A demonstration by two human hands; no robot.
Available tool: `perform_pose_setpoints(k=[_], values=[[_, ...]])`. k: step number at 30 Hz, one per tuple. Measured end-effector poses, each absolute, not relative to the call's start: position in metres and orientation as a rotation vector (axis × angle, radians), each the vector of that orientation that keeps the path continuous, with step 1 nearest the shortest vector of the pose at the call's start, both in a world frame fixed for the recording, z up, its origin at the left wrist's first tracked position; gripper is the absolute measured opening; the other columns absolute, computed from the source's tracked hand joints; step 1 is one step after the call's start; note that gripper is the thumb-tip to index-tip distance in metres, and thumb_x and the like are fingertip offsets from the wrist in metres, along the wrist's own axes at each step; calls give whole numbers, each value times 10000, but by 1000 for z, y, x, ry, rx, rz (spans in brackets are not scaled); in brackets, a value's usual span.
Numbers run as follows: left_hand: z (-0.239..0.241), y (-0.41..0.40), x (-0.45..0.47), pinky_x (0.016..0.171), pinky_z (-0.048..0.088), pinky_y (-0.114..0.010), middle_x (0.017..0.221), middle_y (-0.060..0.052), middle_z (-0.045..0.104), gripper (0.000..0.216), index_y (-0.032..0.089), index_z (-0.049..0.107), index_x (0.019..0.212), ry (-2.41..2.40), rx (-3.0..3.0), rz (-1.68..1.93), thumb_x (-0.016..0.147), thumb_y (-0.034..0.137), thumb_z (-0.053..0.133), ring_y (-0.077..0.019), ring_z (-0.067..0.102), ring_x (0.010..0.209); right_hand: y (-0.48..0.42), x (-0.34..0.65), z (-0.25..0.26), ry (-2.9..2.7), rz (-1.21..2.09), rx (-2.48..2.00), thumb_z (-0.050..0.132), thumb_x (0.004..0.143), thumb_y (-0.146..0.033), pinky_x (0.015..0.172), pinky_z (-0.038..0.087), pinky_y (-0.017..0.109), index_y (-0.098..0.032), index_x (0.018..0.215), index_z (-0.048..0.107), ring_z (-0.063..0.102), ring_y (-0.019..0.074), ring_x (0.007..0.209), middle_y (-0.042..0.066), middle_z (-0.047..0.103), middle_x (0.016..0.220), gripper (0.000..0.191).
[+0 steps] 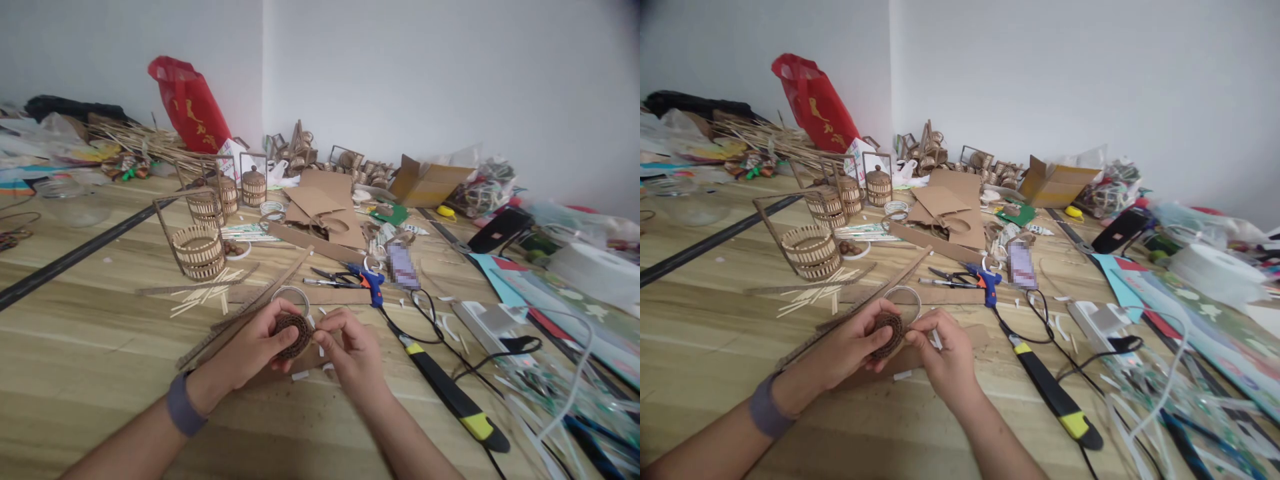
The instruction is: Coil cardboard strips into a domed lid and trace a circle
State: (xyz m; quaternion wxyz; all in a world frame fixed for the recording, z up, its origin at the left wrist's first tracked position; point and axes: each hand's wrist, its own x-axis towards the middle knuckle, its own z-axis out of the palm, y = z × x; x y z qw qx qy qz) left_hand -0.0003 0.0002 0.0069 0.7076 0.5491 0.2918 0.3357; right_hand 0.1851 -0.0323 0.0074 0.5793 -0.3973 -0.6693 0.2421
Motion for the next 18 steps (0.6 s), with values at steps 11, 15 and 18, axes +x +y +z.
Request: perform_pose_setpoints(k=[11, 15, 18], values=[[11, -1, -6, 509, 472, -197, 761, 58, 552, 533, 216, 476, 1033, 637, 1335, 734, 818, 654, 691, -86, 528, 559, -28, 183, 8, -1239, 1202, -981, 864, 676, -553, 630, 387, 264, -210, 742, 651, 530, 140, 670, -15, 617, 723, 409], [12, -1, -8, 526, 504, -211, 800, 48, 530, 519, 214, 475, 1033, 624, 1409, 753, 835, 651, 673, -102, 547, 609, -27, 182, 6, -1075, 1539, -934, 925, 599, -509, 614, 371, 244, -199, 741, 609, 522, 117, 631, -34, 602, 706, 465], [11, -3, -9, 528, 490, -204, 799, 48, 532, 510, 206, 478, 1049, 609, 1489, 749, 860, 650, 643, -95, 548, 594, -26, 183, 0, -1011, 1672, -893, 943, 571, -489, 628, 374, 244, -192, 730, 610, 535, 117, 628, -28, 624, 707, 474]])
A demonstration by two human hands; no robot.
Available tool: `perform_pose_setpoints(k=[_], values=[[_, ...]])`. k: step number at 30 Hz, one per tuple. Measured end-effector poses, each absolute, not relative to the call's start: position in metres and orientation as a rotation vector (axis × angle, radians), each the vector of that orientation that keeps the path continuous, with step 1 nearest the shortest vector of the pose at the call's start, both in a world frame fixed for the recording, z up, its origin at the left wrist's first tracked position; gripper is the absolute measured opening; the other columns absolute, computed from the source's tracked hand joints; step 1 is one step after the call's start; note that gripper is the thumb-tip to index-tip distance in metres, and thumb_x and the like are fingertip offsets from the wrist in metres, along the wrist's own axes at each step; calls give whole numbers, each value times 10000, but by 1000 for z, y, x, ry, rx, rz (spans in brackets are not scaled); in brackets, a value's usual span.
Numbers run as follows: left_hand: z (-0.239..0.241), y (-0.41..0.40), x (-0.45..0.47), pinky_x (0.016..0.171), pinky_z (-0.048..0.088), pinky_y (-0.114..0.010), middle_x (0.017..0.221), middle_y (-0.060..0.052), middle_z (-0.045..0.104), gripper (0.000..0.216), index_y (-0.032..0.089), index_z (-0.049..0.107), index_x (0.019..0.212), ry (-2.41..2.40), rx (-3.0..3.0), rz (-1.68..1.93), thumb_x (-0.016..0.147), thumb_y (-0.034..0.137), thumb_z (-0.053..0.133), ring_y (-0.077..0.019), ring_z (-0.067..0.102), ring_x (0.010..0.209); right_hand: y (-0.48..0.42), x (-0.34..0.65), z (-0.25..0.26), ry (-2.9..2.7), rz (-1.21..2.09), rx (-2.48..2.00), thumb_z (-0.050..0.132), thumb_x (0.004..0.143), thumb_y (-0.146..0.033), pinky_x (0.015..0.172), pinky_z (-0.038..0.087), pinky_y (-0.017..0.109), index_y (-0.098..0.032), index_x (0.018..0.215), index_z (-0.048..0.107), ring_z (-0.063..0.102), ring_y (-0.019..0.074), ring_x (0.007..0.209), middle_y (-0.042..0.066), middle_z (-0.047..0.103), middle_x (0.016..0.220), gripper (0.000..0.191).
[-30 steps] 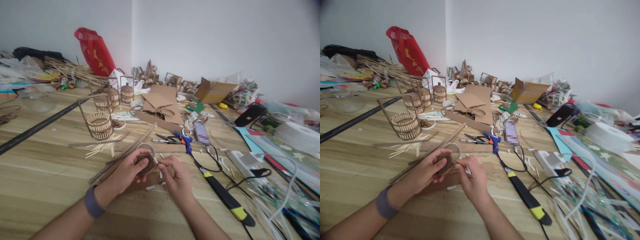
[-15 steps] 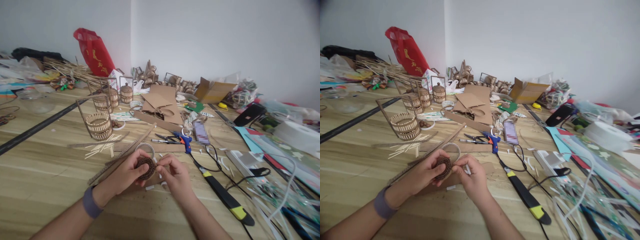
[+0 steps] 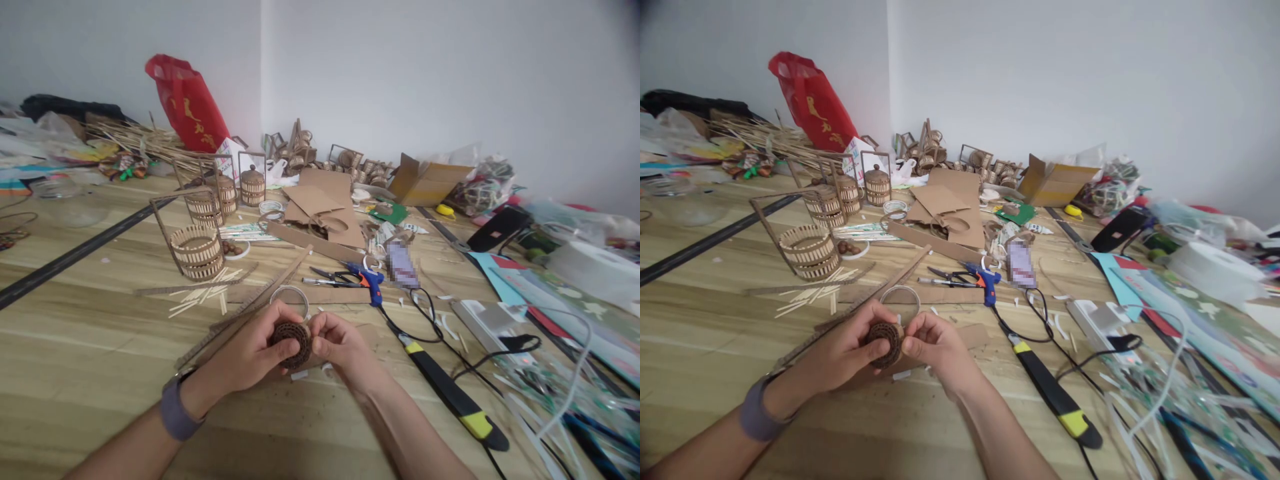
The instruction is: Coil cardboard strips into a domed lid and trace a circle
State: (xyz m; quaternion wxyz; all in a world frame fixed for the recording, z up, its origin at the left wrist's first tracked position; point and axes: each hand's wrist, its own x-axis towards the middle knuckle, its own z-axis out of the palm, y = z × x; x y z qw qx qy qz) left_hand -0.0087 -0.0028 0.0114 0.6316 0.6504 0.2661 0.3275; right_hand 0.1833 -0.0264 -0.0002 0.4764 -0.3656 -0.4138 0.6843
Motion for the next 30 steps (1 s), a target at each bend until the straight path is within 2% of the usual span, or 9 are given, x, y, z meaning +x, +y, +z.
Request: perform_pose_setpoints(k=[4, 8, 11, 14, 17, 23, 30], values=[[7, -4, -7, 536, 504, -218, 839, 29, 551, 501, 206, 474, 1084, 636, 1541, 754, 889, 650, 601, -107, 562, 610, -26, 184, -1, -970, 1711, -928, 938, 567, -511, 621, 341, 237, -184, 708, 623, 502, 108, 598, -34, 609, 652, 476], [2, -3, -4, 543, 531, -260, 908, -16, 578, 495, 212, 471, 1126, 780, 1575, 790, 922, 660, 521, -161, 596, 684, -26, 184, 6, -962, 1607, -1041, 894, 615, -569, 586, 301, 233, -176, 689, 630, 453, 102, 572, -39, 576, 601, 479], [2, -4, -3, 631, 540, -315, 928, -41, 604, 487, 216, 500, 1127, 893, 1745, 849, 936, 663, 477, -205, 612, 754, -25, 183, 6, -990, 1573, -1073, 874, 632, -590, 571, 296, 232, -175, 708, 641, 444, 100, 555, -40, 574, 584, 482], [4, -7, -3, 764, 527, -386, 945, -52, 643, 554, 222, 528, 1089, 935, 1921, 871, 813, 684, 654, -258, 627, 839, -25, 181, 3, -980, 1646, -1049, 873, 635, -587, 575, 330, 232, -175, 741, 642, 471, 99, 548, -36, 592, 602, 484], [4, -9, -1, 792, 517, -423, 992, -70, 668, 634, 221, 509, 1095, 1027, 1976, 844, 682, 591, 816, -295, 646, 873, -26, 180, 1, -950, 1715, -1010, 877, 634, -574, 560, 350, 234, -174, 754, 641, 486, 101, 546, -29, 599, 623, 480], [-1, -7, 4, 794, 499, -433, 1012, -97, 660, 425, 215, 484, 1093, 1162, 2107, 866, 768, 358, 717, -318, 654, 944, -27, 177, 6, -1015, 1586, -1059, 883, 621, -566, 561, 369, 229, -184, 763, 654, 496, 107, 579, -36, 593, 639, 468], [2, -10, 4, 676, 462, -355, 860, -37, 590, 203, 229, 471, 904, 1124, 2228, 891, 759, 236, 614, -255, 607, 789, -29, 174, 5, -971, 1635, -1023, 907, 601, -527, 575, 367, 228, -183, 698, 612, 500, 99, 562, -43, 603, 621, 463]])
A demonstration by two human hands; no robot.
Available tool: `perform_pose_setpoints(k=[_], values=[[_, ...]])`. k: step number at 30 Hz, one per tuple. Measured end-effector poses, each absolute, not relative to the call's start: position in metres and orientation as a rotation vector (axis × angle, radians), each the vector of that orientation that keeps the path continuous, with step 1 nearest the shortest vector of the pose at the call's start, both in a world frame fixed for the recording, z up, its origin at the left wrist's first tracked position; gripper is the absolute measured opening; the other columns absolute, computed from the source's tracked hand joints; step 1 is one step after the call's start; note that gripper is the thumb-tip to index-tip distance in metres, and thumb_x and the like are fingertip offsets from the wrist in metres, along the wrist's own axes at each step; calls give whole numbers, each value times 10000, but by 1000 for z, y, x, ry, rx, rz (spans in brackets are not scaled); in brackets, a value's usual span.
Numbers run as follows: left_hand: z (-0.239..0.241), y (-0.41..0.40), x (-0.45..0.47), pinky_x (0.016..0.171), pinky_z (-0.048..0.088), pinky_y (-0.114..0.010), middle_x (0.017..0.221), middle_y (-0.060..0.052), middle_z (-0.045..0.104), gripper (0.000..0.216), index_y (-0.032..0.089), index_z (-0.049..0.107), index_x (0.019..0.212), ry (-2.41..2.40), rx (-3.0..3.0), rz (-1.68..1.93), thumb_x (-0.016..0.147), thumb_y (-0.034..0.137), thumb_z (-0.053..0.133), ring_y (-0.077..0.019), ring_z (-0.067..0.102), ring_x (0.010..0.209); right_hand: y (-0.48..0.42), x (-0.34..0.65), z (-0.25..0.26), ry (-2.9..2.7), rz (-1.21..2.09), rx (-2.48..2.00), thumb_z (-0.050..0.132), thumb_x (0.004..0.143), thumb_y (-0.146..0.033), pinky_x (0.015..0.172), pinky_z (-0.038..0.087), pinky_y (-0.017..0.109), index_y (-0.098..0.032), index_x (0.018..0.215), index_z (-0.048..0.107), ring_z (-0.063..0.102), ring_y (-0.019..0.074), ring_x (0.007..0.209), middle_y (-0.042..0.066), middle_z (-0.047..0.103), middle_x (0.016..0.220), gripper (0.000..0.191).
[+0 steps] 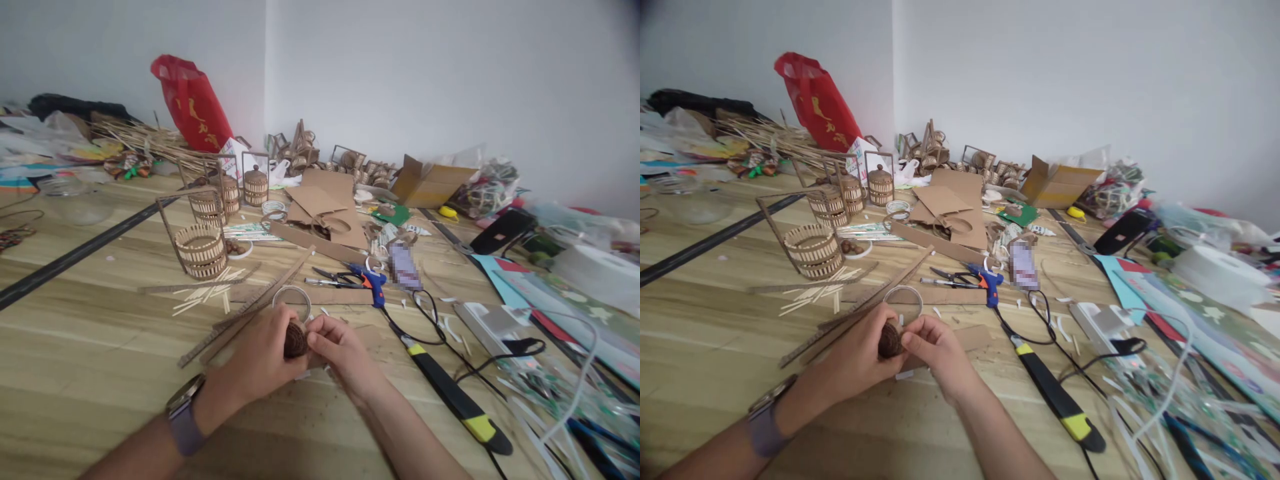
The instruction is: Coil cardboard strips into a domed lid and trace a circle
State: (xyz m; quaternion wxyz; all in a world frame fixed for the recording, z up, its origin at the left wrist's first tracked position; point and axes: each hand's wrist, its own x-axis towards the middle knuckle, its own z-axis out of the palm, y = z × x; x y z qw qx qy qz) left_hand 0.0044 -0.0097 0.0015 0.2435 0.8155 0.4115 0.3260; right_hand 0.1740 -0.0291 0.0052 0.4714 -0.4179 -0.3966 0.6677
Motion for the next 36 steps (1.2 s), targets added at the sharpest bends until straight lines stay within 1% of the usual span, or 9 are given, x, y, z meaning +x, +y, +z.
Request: perform_pose_setpoints(k=[5, 11, 16, 22, 24, 28, 30, 33, 36], values=[[-1, -9, 3, 654, 448, -339, 840, -26, 572, 161, 232, 476, 885, 1108, 2329, 887, 768, 230, 587, -230, 584, 748, -29, 173, 1, -919, 1703, -1011, 930, 565, -501, 593, 371, 233, -183, 699, 615, 508, 108, 576, -38, 608, 628, 468], [-8, -5, 6, 679, 478, -361, 841, -35, 599, 202, 223, 490, 916, 1252, 2240, 1005, 764, 253, 620, -244, 599, 775, -29, 172, 1, -1098, 1604, -1070, 798, 693, -651, 588, 342, 235, -180, 740, 655, 462, 115, 602, -29, 558, 642, 495], [-9, -5, 6, 692, 492, -360, 840, -25, 601, 229, 223, 501, 916, 1269, 2200, 986, 736, 234, 642, -240, 604, 776, -28, 173, -1, -1274, 1494, -1053, 727, 760, -669, 613, 357, 252, -189, 767, 682, 469, 138, 658, -11, 557, 704, 481], [-6, -6, 3, 673, 496, -361, 845, -28, 599, 245, 213, 493, 934, 1245, 2193, 847, 752, 245, 653, -244, 609, 762, -29, 174, -1, -1284, 1486, -1065, 744, 750, -660, 625, 356, 256, -177, 726, 669, 443, 122, 626, -25, 521, 665, 490], [-6, -6, 3, 719, 517, -380, 896, -40, 607, 259, 209, 511, 974, 1192, 2202, 881, 760, 226, 654, -255, 620, 820, -29, 174, 0, -1261, 1492, -1065, 753, 752, -643, 634, 381, 262, -183, 755, 691, 474, 128, 629, -19, 556, 675, 465], [-9, -5, 2, 907, 527, -444, 1130, -97, 569, 316, 219, 545, 1159, 1073, 2220, 1093, 852, 193, 618, -294, 605, 1072, -29, 173, -2, -1284, 1355, -1082, 744, 781, -605, 733, 464, 299, -213, 841, 760, 592, 177, 751, 25, 681, 811, 398], [-11, -4, 1, 913, 538, -441, 1186, -101, 528, 388, 255, 532, 1280, 1090, 2207, 1128, 901, 191, 583, -278, 606, 1065, -27, 173, -4, -1293, 1311, -1092, 744, 782, -601, 785, 490, 327, -229, 894, 781, 629, 202, 812, 44, 719, 878, 390], [-14, -1, 1, 900, 553, -450, 1206, -105, 539, 546, 306, 411, 1456, 1086, 2199, 1117, 937, 215, 559, -263, 618, 1027, -26, 174, -7, -1305, 1267, -1102, 740, 787, -595, 805, 505, 348, -243, 932, 792, 648, 213, 824, 52, 734, 894, 384], [-18, -1, 1, 993, 515, -494, 1299, -134, 569, 636, 272, 315, 1493, 1092, 2177, 1145, 928, 250, 605, -289, 599, 1168, -25, 176, -6, -1318, 1236, -1100, 717, 804, -603, 777, 505, 336, -238, 873, 783, 643, 202, 782, 44, 723, 836, 378]])
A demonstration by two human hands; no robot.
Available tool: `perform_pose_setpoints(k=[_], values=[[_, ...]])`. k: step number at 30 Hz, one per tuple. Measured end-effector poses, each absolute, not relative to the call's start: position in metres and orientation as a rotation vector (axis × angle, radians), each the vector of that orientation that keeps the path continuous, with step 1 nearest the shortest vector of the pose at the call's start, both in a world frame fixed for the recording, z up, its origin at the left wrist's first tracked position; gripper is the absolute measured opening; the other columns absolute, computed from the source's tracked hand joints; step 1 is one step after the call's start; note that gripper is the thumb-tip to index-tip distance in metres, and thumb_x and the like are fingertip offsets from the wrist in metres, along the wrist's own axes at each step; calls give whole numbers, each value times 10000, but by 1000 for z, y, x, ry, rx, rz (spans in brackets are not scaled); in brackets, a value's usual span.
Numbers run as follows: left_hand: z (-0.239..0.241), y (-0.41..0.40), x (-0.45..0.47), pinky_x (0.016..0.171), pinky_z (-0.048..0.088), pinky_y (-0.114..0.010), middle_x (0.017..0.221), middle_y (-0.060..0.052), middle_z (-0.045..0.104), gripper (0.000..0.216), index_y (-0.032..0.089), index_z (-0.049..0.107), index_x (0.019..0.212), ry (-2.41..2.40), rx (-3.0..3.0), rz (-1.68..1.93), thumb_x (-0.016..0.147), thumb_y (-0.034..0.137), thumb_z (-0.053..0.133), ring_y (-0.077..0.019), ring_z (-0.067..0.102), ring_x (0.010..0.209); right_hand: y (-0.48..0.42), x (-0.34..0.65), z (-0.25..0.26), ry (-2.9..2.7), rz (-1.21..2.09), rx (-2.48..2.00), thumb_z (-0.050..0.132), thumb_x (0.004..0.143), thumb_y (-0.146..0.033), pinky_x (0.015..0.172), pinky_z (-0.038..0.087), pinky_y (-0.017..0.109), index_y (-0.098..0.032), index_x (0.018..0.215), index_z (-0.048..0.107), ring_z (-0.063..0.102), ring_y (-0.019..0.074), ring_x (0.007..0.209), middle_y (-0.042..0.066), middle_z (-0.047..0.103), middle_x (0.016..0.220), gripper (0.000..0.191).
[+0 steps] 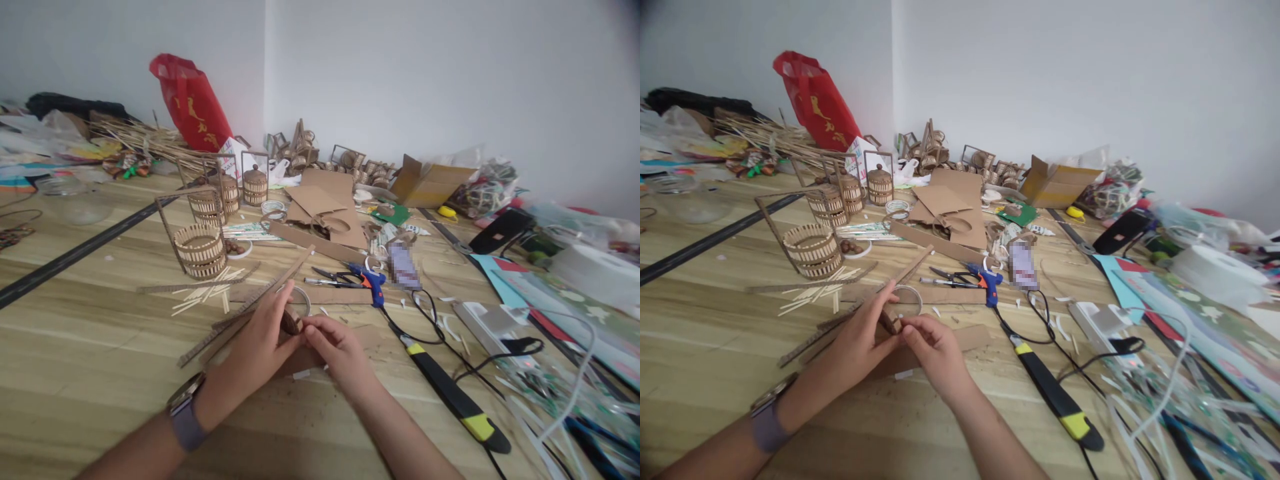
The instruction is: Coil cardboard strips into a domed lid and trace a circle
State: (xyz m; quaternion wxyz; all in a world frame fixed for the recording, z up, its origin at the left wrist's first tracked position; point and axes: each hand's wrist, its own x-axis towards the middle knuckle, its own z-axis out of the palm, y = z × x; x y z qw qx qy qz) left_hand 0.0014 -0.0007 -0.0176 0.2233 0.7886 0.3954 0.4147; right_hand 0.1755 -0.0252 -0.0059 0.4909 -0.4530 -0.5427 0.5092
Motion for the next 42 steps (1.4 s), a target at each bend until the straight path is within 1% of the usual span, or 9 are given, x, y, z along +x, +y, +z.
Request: perform_pose_setpoints(k=[5, 9, 13, 18, 22, 26, 30, 34, 42], values=[[-15, -5, 3, 1005, 522, -480, 1329, -137, 612, 512, 238, 436, 1299, 1160, 2094, 1200, 864, 279, 703, -292, 614, 1223, -25, 177, -3, -1369, 1178, -1121, 674, 834, -609, 727, 460, 310, -212, 732, 731, 598, 183, 730, 27, 667, 750, 414], [-9, -1, 0, 1062, 477, -490, 1335, -130, 616, 462, 236, 471, 1297, 1176, 2176, 1243, 879, 262, 666, -296, 579, 1272, -25, 178, -4, -1421, 1101, -1167, 650, 858, -569, 705, 426, 305, -212, 741, 725, 565, 181, 717, 22, 646, 729, 383], [-7, 8, -3, 1013, 496, -489, 1270, -134, 645, 402, 216, 532, 1221, 1326, 2123, 1187, 854, 301, 675, -309, 605, 1200, -25, 179, -4, -1453, 1032, -1244, 630, 872, -518, 662, 404, 294, -207, 788, 737, 532, 172, 682, 21, 634, 718, 340], [-1, 13, -4, 892, 532, -410, 1045, -80, 720, 256, 211, 598, 1022, 1571, 1987, 887, 806, 318, 687, -284, 676, 1016, -26, 178, -3, -1473, 1010, -1284, 612, 868, -496, 621, 388, 278, -189, 796, 733, 511, 161, 648, 18, 618, 698, 337], [11, 12, -4, 837, 524, -371, 1021, -90, 740, 295, 197, 620, 1043, 1685, 1894, 669, 824, 387, 673, -284, 698, 970, -26, 177, -4, -1505, 975, -1290, 589, 879, -471, 620, 391, 275, -186, 771, 724, 508, 159, 642, 13, 602, 675, 333], [16, 10, -2, 821, 517, -378, 1041, -118, 753, 311, 183, 630, 1058, 1725, 1881, 540, 828, 390, 666, -314, 703, 992, -26, 177, -5, -1538, 940, -1297, 581, 892, -455, 637, 415, 281, -192, 788, 735, 544, 168, 662, 21, 628, 697, 322], [11, 9, 0, 838, 523, -390, 1067, -130, 754, 305, 176, 638, 1049, 1714, 1939, 577, 814, 366, 675, -322, 704, 1011, -27, 176, -4, -1565, 937, -1285, 568, 897, -422, 687, 449, 290, -193, 809, 742, 612, 187, 731, 42, 694, 760, 301], [8, 9, 0, 841, 529, -392, 1054, -125, 751, 247, 182, 641, 980, 1715, 2008, 646, 794, 337, 688, -320, 706, 1011, -28, 175, -3, -1588, 921, -1298, 563, 890, -418, 677, 464, 287, -191, 802, 744, 632, 190, 726, 47, 707, 757, 303], [6, 10, -1, 796, 528, -378, 939, -98, 732, 187, 201, 607, 899, 1669, 2039, 626, 798, 332, 696, -309, 708, 956, -28, 174, -5, -1620, 907, -1275, 558, 898, -394, 701, 502, 281, -190, 813, 740, 674, 193, 759, 61, 747, 799, 286]])
